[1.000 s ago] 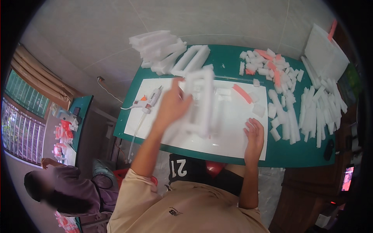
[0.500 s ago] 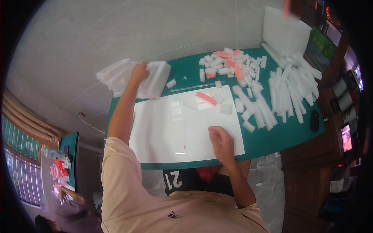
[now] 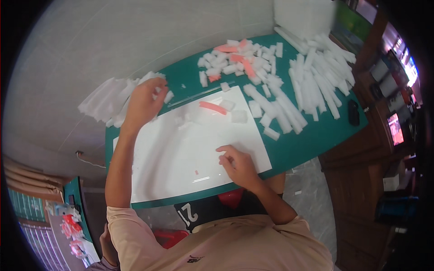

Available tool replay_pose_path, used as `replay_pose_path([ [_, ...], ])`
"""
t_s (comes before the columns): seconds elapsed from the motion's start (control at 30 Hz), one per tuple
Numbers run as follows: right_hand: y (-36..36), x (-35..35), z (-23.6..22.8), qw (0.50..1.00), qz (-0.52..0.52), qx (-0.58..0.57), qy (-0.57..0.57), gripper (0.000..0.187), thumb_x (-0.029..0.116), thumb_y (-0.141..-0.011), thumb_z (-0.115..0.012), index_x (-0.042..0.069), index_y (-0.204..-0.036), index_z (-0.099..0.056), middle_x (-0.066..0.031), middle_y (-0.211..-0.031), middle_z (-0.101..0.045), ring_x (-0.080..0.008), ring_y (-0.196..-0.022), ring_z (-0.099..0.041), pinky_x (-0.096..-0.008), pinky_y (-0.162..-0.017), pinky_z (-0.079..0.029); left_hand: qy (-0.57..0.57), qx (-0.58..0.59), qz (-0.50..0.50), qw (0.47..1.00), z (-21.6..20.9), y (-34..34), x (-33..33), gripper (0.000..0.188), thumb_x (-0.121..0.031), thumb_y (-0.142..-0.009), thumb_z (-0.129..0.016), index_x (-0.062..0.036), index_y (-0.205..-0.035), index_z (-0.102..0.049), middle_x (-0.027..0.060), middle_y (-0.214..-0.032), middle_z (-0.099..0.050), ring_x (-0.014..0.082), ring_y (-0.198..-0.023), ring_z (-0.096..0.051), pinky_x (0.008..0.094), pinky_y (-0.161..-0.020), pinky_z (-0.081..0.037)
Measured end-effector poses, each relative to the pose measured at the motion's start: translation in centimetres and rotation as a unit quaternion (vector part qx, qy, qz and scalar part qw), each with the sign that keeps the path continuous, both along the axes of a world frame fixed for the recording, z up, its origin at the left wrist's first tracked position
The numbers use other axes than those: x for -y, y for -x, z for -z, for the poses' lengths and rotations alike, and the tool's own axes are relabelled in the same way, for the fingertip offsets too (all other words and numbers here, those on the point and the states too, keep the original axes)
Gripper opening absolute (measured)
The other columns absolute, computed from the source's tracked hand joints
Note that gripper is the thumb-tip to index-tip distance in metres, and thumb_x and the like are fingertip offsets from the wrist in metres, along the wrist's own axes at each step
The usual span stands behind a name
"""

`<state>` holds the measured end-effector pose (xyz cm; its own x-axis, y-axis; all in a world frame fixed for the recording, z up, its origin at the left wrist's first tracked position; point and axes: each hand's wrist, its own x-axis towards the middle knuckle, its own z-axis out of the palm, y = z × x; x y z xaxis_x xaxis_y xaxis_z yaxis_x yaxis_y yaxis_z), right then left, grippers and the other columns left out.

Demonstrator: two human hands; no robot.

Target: Use a glue gun to assemble various pieces of white and pink foam into a larger structure.

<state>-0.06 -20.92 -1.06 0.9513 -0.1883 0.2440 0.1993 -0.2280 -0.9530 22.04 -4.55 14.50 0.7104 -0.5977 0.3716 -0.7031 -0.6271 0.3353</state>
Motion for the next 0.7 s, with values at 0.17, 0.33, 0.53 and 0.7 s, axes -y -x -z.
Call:
replay_pose_path([
  [0.17, 0.1, 0.1, -0.1, 0.999, -0.006, -0.028, 0.023, 0.020, 0.006, -0.090, -0.057, 0.003, -0.109, -0.061, -0.0125, -0.075, -0.065, -0.0207, -0.067, -0.065, -0.0303, -0.063, -0.051, -0.033, 0.007, 0.232, 0.972, 5.4, -0.9, 10.1, 0.028, -0.012, -0.084, -0.064, -0.0040, -0.111, -0.063, 0.0137, -0.112, -0.064, 0.0264, -0.099, -0.062, 0.0350, -0.079, -0.050],
  [0.33, -0.3, -0.6, 0.4, 0.999, 0.027, 0.019, 0.006, 0.021, 0.001, -0.087, -0.055, 0.001, -0.107, -0.062, -0.0145, -0.086, -0.066, -0.0218, -0.071, -0.065, -0.0306, -0.066, -0.051, -0.098, 0.044, 0.388, 0.915, 9.4, 2.8, 19.0, 0.039, -0.004, -0.078, -0.062, -0.0072, -0.116, -0.059, 0.0130, -0.117, -0.061, 0.0292, -0.113, -0.054, 0.0417, -0.093, -0.041],
  [0.53, -0.1, -0.1, 0.7, 0.999, 0.023, 0.034, 0.026, 0.020, -0.004, -0.086, -0.052, 0.001, -0.103, -0.062, -0.0106, -0.090, -0.066, -0.0186, -0.075, -0.064, -0.0295, -0.065, -0.050, -0.168, 0.052, 0.412, 0.894, 9.3, 2.5, 19.5, 0.042, -0.001, -0.069, -0.063, -0.0058, -0.110, -0.060, 0.0108, -0.108, -0.062, 0.0309, -0.104, -0.057, 0.0450, -0.087, -0.041],
  [0.7, -0.3, -0.2, 0.5, 0.999, 0.020, 0.027, 0.033, 0.017, -0.002, -0.086, -0.055, 0.002, -0.101, -0.063, -0.0102, -0.089, -0.066, -0.0177, -0.075, -0.064, -0.0287, -0.065, -0.051, 0.197, -0.075, 0.260, 0.942, 3.6, 2.2, 11.7, 0.044, -0.007, -0.084, -0.067, -0.0026, -0.126, -0.053, 0.0110, -0.107, -0.063, 0.0189, -0.099, -0.062, 0.0346, -0.089, -0.048],
])
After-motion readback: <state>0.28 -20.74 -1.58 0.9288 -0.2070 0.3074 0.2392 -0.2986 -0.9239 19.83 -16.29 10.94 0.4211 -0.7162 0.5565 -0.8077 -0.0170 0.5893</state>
